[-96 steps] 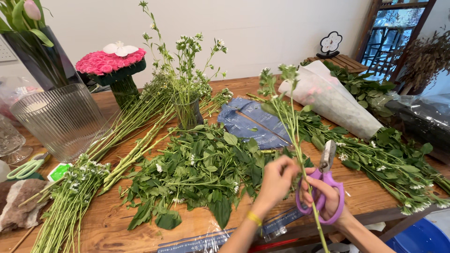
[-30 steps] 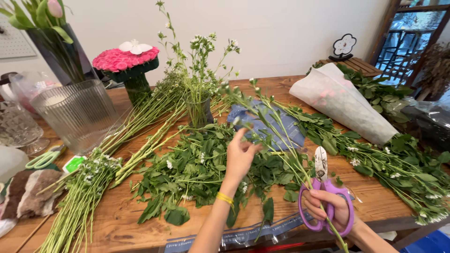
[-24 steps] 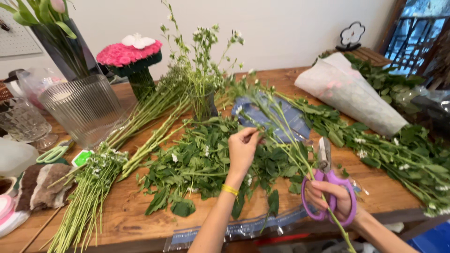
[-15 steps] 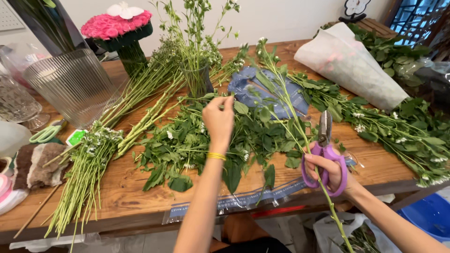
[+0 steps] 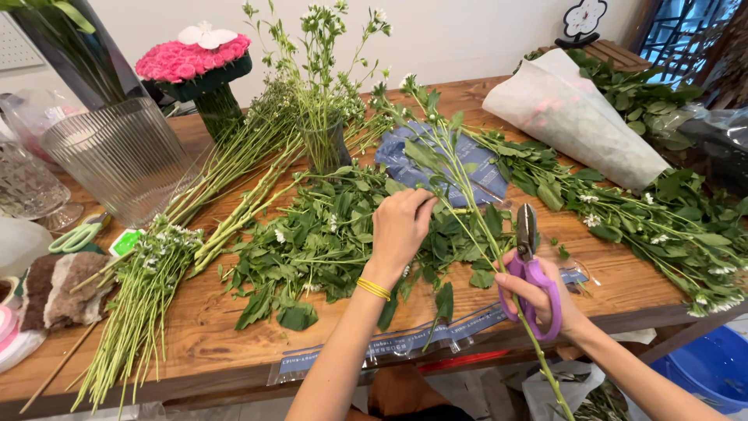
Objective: The person trims the leaves and stems of several white daisy-like flowers using purple shears. They hold each stem, remove foliage, and place the cut leaves on the table. The person occasionally gathers trimmed stems into a small bunch before continuing to trim additional stems.
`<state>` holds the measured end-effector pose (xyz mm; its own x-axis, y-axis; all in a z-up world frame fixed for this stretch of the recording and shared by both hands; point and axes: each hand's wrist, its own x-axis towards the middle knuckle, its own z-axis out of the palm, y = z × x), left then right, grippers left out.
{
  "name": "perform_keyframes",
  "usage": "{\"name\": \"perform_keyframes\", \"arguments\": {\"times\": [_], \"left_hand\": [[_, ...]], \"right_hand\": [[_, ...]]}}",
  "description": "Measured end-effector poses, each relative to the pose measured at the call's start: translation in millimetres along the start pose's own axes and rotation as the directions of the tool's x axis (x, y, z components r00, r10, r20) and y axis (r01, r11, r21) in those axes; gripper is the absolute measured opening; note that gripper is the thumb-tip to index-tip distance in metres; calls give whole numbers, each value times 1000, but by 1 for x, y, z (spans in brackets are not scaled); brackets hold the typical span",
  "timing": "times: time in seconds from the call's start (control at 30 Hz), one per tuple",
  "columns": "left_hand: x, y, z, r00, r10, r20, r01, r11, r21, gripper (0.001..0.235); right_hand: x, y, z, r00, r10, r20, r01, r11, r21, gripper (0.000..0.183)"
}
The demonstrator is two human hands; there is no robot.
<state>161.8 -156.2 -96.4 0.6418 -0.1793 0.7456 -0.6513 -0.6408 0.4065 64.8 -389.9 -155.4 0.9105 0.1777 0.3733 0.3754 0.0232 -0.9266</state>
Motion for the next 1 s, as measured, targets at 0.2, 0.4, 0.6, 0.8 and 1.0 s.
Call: {"name": "perform_keyframes", "arguments": {"times": [0.2,0.4,0.6,0.8,1.0], "left_hand": [[14,-17,-20,954,-279,-114,259,952,-162,17],[25,-1,-40,975,-42,216,36,999,33,22],[24,-23,-14,992,10,125,-24,993,115,7],[19,-14,-7,995,-72,66,64,990,122,7],[42,-25,-36,920,-390,25,391,920,-13,12]], "right_hand": [[3,9,-14,1000,1,8,-1,999,-45,23],[3,7,-10,1000,-16,13,17,998,-54,16],[5,5,-10,1000,7,-2,-7,999,-42,19],[13,3,-10,1000,15,-12,-16,995,-99,20],[3,-4,-18,995,92,21,-90,990,-107,12]]}}
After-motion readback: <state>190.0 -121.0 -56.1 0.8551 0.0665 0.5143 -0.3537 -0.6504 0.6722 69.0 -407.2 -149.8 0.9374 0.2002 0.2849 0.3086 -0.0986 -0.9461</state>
